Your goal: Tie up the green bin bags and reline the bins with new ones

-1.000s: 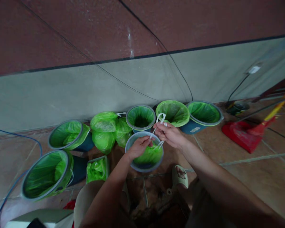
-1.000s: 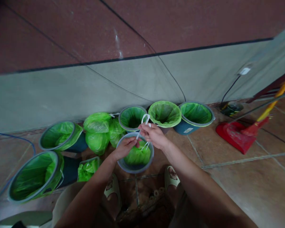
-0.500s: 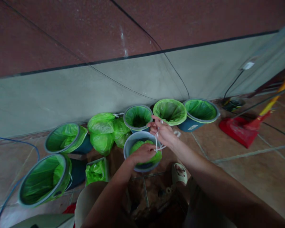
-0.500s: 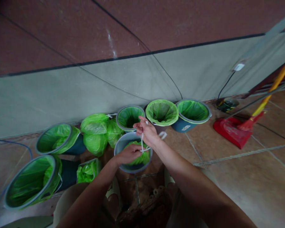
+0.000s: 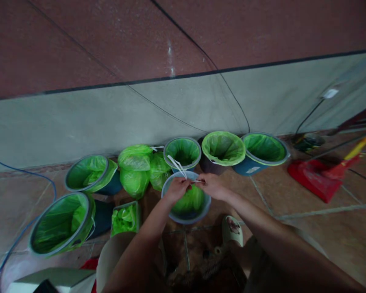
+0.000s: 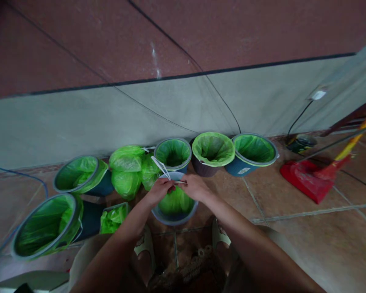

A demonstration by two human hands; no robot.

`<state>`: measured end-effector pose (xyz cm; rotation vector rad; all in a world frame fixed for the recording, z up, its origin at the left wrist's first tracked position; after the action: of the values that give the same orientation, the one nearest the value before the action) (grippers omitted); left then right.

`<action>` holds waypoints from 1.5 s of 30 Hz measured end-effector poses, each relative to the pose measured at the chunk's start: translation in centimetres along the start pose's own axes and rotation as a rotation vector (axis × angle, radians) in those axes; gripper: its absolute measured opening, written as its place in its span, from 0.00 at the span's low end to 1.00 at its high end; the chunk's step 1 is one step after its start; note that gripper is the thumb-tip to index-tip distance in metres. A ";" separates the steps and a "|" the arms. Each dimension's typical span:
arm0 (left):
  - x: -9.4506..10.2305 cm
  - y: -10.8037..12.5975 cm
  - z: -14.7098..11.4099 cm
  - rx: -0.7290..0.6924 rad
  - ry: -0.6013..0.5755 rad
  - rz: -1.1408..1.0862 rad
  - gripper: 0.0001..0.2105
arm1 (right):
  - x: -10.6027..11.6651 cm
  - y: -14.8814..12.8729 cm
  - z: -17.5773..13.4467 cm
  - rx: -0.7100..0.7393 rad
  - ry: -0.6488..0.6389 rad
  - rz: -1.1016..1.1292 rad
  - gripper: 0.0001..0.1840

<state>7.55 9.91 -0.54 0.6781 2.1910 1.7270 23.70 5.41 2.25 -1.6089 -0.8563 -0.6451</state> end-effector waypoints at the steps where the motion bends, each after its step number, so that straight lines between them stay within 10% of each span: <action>1: 0.3 0.0 0.1 -0.003 0.021 0.004 0.14 | 0.0 0.0 -0.1 0.023 -0.016 -0.042 0.10; 7: 1.3 1.0 0.0 -0.146 -0.044 0.163 0.07 | -0.1 -0.3 -0.4 0.158 -0.253 0.027 0.18; 12: 1.0 3.3 -1.5 -0.426 -0.107 0.520 0.10 | 0.8 0.0 0.4 0.091 0.078 0.163 0.18; 16: 0.6 4.2 -2.5 -0.624 -0.148 0.652 0.09 | 0.1 -0.4 0.9 0.209 -0.008 0.481 0.15; 24: 0.8 3.3 -2.8 -0.901 0.105 0.773 0.09 | -0.2 -0.8 0.5 0.197 -0.146 0.680 0.14; 29: 0.5 3.4 -3.1 -0.926 0.263 0.807 0.06 | 0.0 -0.6 0.4 0.104 -0.128 0.616 0.12; 35: 0.0 3.1 -2.7 -0.906 0.274 0.724 0.07 | 0.7 -0.5 0.8 0.183 0.296 0.393 0.06; 45: 0.5 2.4 -2.7 -0.679 0.189 0.679 0.09 | 2.1 0.1 0.3 0.064 0.213 -0.116 0.09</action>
<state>6.30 8.33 2.52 1.1670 1.3424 2.7522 25.03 6.08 3.74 -1.4124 -0.8084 -0.8466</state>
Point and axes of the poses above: each hand's wrist, its own z-axis towards the middle knuckle, its own x-axis out of the back of the hand, y = z × x, the point moved 2 cm from there along z, towards the middle knuckle, and after that the axes turned 12 degrees about -z, right-handed, at the moved point
